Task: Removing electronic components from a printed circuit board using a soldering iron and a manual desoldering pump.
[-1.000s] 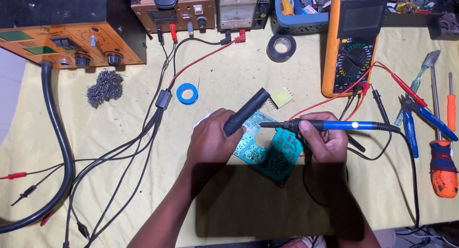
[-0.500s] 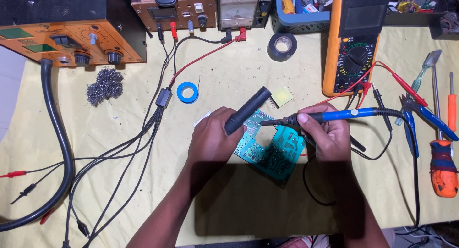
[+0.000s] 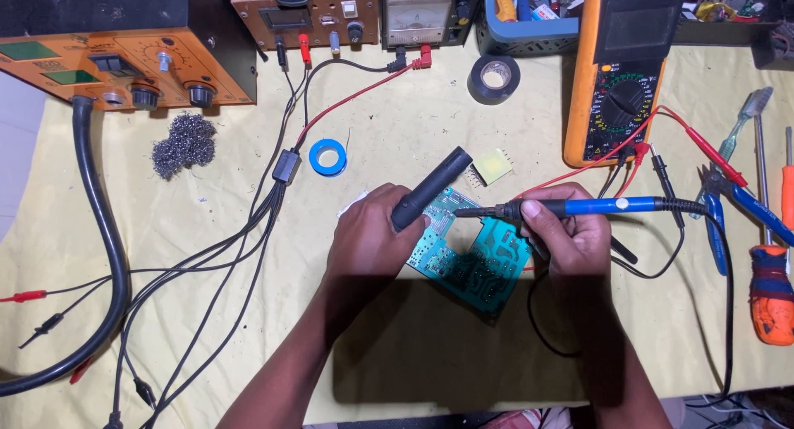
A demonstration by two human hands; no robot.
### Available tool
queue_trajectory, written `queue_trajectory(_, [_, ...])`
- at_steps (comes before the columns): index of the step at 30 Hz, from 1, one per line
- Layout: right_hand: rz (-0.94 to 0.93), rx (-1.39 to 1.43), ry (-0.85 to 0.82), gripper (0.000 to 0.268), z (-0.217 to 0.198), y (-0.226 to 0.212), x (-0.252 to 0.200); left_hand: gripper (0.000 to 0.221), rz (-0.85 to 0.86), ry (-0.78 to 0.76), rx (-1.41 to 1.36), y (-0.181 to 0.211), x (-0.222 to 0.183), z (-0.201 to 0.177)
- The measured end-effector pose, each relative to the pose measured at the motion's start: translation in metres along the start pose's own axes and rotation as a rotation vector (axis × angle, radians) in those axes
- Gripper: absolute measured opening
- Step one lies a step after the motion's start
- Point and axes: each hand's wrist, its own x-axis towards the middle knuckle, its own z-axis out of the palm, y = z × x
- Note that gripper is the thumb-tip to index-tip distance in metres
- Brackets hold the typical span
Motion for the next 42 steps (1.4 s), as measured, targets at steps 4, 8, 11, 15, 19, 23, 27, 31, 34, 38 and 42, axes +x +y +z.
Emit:
queue_trajectory(4, [-0.015, 0.002, -0.022, 0.019, -0.004, 0.013, 0.002, 0.019, -0.007, -0.007, 0.003, 0.000, 0.000, 0.000])
queue_trajectory(8, [0.023, 0.010, 0.008, 0.021, -0.003, 0.013, 0.002, 0.019, -0.002, 0.002, 0.001, -0.001, 0.000, 0.001])
queue_trajectory(11, [0.004, 0.001, 0.005, 0.019, -0.002, 0.011, 0.003, 0.019, 0.004, 0.009, 0.007, -0.002, 0.001, 0.002])
queue_trajectory(15, [-0.032, -0.030, 0.006, 0.019, 0.000, 0.005, 0.004, 0.019, 0.024, 0.014, 0.034, -0.004, 0.003, 0.005])
queue_trajectory(19, [-0.035, -0.039, 0.004, 0.018, 0.004, -0.006, 0.001, 0.017, 0.058, 0.045, 0.042, -0.001, 0.000, -0.001])
queue_trajectory(23, [-0.064, -0.034, -0.012, 0.016, 0.002, -0.001, 0.001, 0.021, 0.161, 0.172, -0.354, 0.017, -0.010, -0.018])
queue_trajectory(27, [-0.070, -0.011, -0.026, 0.017, 0.000, 0.004, 0.001, 0.033, 0.230, 0.163, -0.937, 0.031, -0.020, -0.034])
queue_trajectory(31, [-0.058, 0.001, -0.012, 0.015, 0.007, -0.012, -0.003, 0.040, 0.289, 0.154, -1.091, 0.031, -0.020, -0.036])
queue_trajectory(34, [0.095, 0.007, 0.035, 0.006, 0.007, -0.013, -0.005, 0.051, 0.268, 0.113, -1.229, 0.034, -0.022, -0.034])
queue_trajectory(38, [0.088, -0.012, 0.042, 0.008, 0.009, -0.019, -0.006, 0.056, 0.176, 0.227, -1.295, 0.038, -0.023, -0.027])
queue_trajectory(42, [0.102, -0.045, 0.048, 0.009, 0.011, -0.027, -0.007, 0.029, 0.125, 0.478, -1.311, 0.048, -0.017, -0.013])
